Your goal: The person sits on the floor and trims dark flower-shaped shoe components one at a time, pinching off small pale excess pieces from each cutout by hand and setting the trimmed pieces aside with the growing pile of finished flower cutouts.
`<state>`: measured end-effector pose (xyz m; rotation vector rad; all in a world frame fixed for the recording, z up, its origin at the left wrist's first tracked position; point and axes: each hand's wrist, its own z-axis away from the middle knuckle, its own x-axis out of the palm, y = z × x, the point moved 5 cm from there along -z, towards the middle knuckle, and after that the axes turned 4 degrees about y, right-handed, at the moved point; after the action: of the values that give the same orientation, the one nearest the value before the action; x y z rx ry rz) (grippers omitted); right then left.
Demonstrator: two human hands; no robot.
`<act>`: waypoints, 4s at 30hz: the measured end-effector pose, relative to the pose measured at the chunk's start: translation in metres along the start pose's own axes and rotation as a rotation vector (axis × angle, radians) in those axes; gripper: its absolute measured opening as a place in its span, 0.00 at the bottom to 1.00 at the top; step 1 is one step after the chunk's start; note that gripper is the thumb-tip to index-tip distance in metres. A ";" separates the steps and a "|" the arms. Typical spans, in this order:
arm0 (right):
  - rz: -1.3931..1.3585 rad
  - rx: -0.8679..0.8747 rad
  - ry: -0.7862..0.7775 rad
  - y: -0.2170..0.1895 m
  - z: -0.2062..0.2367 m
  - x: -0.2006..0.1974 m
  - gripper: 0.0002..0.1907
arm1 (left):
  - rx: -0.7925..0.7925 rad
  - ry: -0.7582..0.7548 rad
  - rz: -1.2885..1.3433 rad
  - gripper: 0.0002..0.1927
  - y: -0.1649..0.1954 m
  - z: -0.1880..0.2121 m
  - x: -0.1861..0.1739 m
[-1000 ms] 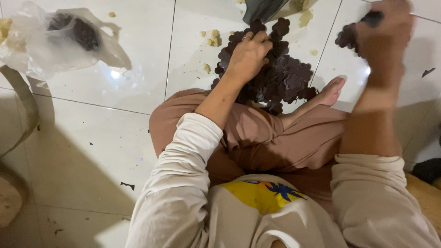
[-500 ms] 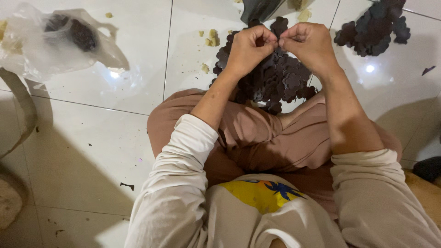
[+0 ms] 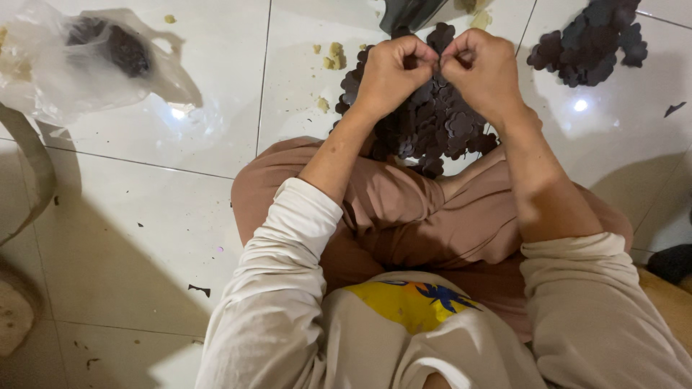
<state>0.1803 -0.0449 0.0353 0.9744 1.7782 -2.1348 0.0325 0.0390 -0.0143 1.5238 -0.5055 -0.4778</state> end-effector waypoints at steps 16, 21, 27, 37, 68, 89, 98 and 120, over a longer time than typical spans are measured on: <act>0.125 -0.280 -0.003 -0.015 0.005 0.002 0.06 | 0.061 -0.005 -0.096 0.06 0.005 0.002 0.002; 0.020 -0.250 -0.035 -0.014 0.005 0.007 0.04 | 0.156 -0.036 -0.140 0.07 0.011 0.003 0.006; -0.089 -0.112 -0.129 -0.010 0.004 0.002 0.02 | 0.185 -0.158 -0.088 0.07 0.014 0.001 0.005; -0.141 -0.223 -0.062 -0.009 0.000 -0.006 0.06 | 0.187 -0.057 0.062 0.05 0.033 -0.003 -0.007; -0.418 -0.021 -0.122 -0.003 0.000 -0.010 0.08 | 0.047 -0.042 0.152 0.03 0.020 0.000 -0.001; -0.470 0.011 -0.134 -0.001 -0.001 -0.008 0.05 | 0.103 0.003 0.129 0.10 0.031 -0.001 -0.005; -0.430 0.019 -0.190 0.010 -0.004 -0.010 0.06 | -0.041 0.101 0.195 0.06 0.019 -0.003 -0.004; -0.516 0.105 -0.166 -0.017 -0.003 -0.015 0.11 | 0.092 0.046 0.093 0.04 0.032 0.000 -0.004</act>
<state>0.1837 -0.0420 0.0572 0.3571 2.0109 -2.5349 0.0290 0.0410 0.0179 1.5884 -0.5664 -0.3508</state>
